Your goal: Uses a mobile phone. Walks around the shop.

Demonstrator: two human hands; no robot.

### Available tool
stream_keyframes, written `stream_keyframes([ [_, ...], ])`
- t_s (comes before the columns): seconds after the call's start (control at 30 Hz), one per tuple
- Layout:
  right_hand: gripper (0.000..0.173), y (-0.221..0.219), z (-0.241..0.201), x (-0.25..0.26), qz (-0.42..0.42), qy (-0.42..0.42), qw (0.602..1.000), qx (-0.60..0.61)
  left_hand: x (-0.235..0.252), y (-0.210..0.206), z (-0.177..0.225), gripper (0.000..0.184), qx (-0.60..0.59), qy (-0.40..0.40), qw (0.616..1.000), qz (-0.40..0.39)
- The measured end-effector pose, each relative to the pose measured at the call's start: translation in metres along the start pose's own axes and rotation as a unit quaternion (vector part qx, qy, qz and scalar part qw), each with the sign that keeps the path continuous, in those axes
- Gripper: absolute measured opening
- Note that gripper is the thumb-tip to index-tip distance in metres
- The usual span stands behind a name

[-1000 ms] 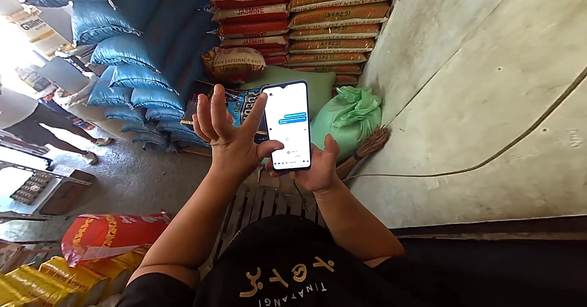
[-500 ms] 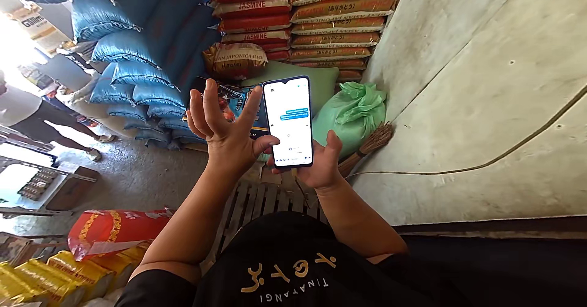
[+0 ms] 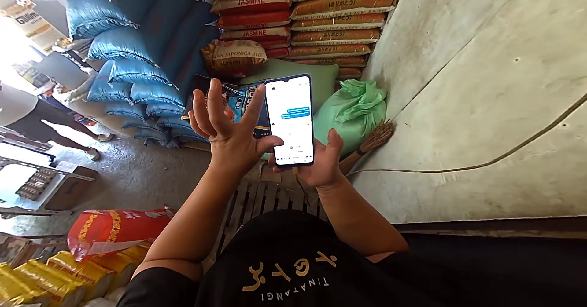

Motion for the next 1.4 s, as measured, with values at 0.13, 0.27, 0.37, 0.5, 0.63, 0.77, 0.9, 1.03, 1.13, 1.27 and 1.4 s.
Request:
stream_keyframes([
  [0.13,0.093,0.002,-0.001,0.000,0.011,0.000,1.000,-0.012,0.000,-0.001,-0.002,0.087,0.001,0.005,1.000,-0.002],
  [0.27,0.094,0.002,-0.002,0.001,0.016,-0.001,1.000,-0.008,0.000,-0.003,-0.002,0.087,0.008,0.010,1.000,-0.006],
  [0.37,0.092,0.001,-0.003,0.000,0.007,0.001,1.000,-0.006,-0.001,-0.004,-0.002,0.087,0.006,0.010,1.000,-0.009],
  [0.5,0.092,0.002,-0.003,0.000,0.010,0.002,1.000,-0.008,-0.001,-0.003,0.000,0.086,0.007,0.008,1.000,-0.012],
  [0.63,0.092,0.003,-0.003,-0.002,0.030,0.001,1.000,-0.003,-0.003,-0.002,0.003,0.086,-0.004,-0.002,1.000,-0.014],
  [0.77,0.088,0.000,-0.006,-0.002,0.032,0.004,0.999,0.018,-0.014,0.001,0.005,0.085,-0.077,-0.018,0.997,-0.009],
  [0.9,0.093,0.005,-0.007,-0.002,0.048,0.013,0.999,0.014,-0.046,0.005,0.006,0.075,-0.182,-0.066,0.981,0.023],
  [1.03,0.096,0.010,-0.006,-0.001,0.064,0.035,0.997,0.004,-0.080,-0.004,0.014,0.076,-0.203,-0.093,0.975,-0.014],
  [1.13,0.097,0.008,-0.003,0.002,0.057,0.020,0.998,0.017,-0.093,-0.011,0.025,0.079,-0.213,-0.109,0.970,-0.051],
  [1.27,0.096,0.007,-0.001,0.002,0.061,0.007,0.997,0.037,-0.096,-0.014,0.031,0.080,-0.219,-0.117,0.967,-0.059],
  [1.4,0.097,0.009,-0.002,0.003,0.045,0.017,0.998,0.028,-0.096,-0.011,0.022,0.076,-0.209,-0.112,0.971,-0.036],
])
Point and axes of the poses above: each hand's wrist, its own x-axis towards the middle knuckle, its own y-axis out of the back of the hand, z = x × y, the point moved 7 cm from there along x, towards the middle knuckle, and after that the axes turned 13 degrees about y, right-handed, at the moved point
